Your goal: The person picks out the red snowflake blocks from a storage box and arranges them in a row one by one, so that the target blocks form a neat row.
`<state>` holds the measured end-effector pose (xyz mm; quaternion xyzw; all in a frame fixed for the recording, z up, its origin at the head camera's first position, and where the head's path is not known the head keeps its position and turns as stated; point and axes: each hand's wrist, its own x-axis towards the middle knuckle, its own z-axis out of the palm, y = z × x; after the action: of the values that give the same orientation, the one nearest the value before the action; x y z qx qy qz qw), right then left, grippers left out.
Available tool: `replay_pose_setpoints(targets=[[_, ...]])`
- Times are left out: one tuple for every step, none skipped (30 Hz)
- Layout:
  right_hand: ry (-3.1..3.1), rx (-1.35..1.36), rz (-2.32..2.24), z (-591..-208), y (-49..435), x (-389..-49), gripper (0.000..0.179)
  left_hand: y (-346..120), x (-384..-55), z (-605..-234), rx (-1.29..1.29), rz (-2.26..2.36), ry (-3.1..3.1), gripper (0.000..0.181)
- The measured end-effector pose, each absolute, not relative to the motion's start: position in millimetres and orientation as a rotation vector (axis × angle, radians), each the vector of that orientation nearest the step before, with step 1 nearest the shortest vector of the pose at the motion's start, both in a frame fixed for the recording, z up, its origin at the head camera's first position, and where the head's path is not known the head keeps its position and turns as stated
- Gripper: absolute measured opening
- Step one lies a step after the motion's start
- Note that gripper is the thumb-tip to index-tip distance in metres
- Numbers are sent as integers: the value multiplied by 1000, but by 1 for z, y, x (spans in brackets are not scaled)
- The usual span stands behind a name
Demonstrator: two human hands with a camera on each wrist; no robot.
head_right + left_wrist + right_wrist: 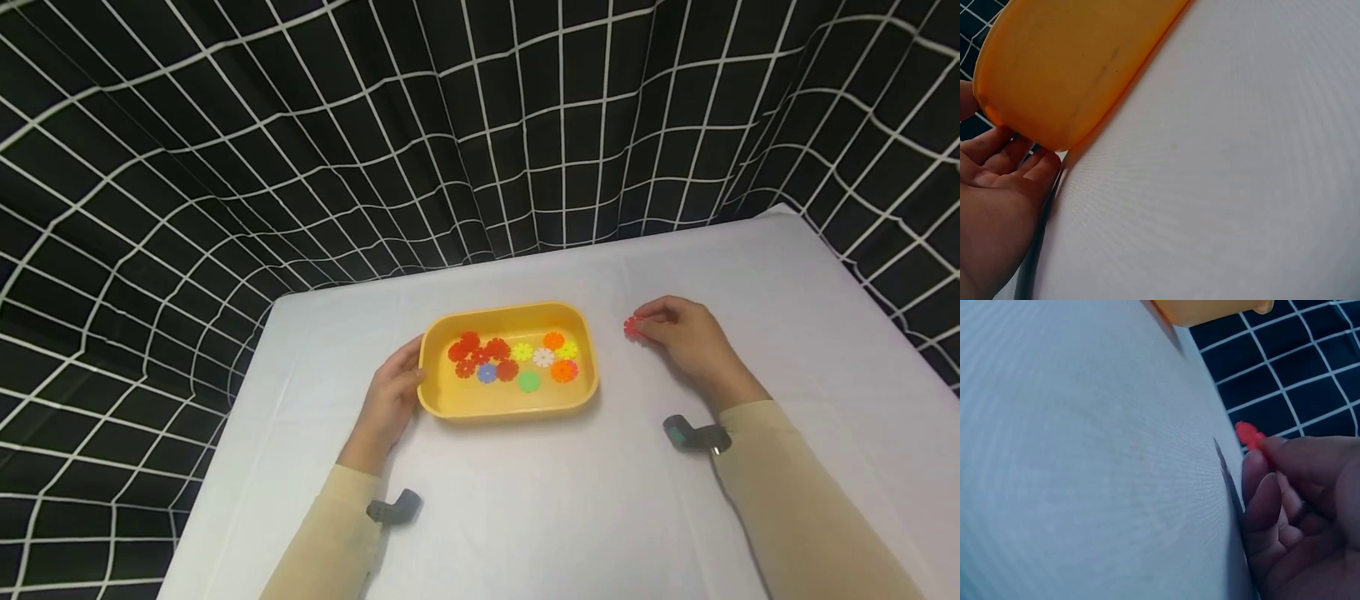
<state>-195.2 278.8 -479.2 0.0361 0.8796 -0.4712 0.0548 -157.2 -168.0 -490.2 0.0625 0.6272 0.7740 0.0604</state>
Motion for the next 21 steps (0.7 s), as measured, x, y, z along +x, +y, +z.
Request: replay_pose_setpoints(targets=[[2681,113,-1413,-481,279,-195,41,-168,-158,-490,187,2340,1895,54],[2695,114,-1394,-482,280,-195,40,-168,-158,-491,190,2337,1892,54],[2707,112,-1378,-483,280,-195,39,-169,-159,-491,192,2335,1890,54],[2721,107,-1362,-485,280,-195,39,-169,-159,-491,192,2334,1889,54],[2735,102,-1346,-486,279,-195,39,-170,-158,-491,192,2333,1892,54],[2740,94,-1341,-487,279,-195,39,-171,-158,-492,193,2331,1896,55],[2741,89,-1342,-488,278,-195,39,-172,-157,-492,191,2335,1897,54],[2743,82,-1343,-489,277,-195,40,-173,-157,-492,192,2340,1895,55],[2746,78,-1344,-490,277,-195,40,-174,-156,-492,193,2344,1895,54],[2751,77,-1341,-490,276,-195,40,-175,-156,-493,198,2345,1894,54],[2755,81,-1341,-490,275,-194,40,-175,-156,-493,207,2344,1895,54],[2760,87,-1338,-490,276,-194,40,-175,-156,-494,215,2344,1891,54],[2770,94,-1328,-491,276,-193,41,-175,-156,-494,224,2342,1889,54],[2780,101,-1322,-491,277,-193,41,-174,-156,-495,235,2338,1891,54],[2784,110,-1321,-491,278,-193,42,-174,-156,-495,239,2335,1893,54],[2784,121,-1324,-491,278,-193,42,-173,-156,-496,242,2335,1893,53],[2785,134,-1330,-491,279,-192,43,-173,-156,-496,242,2335,1893,53],[2784,147,-1336,-492,280,-192,44,-172,-156,-496,241,2336,1891,53],[2781,157,-1351,-492,280,-193,43,-172,-156,-496,241,2335,1893,53],[2775,166,-1371,-492,280,-193,43,-172,-156,-496,239,2335,1896,53],[2768,174,-1392,-492,280,-193,43,-172,-156,-496,238,2335,1897,54]])
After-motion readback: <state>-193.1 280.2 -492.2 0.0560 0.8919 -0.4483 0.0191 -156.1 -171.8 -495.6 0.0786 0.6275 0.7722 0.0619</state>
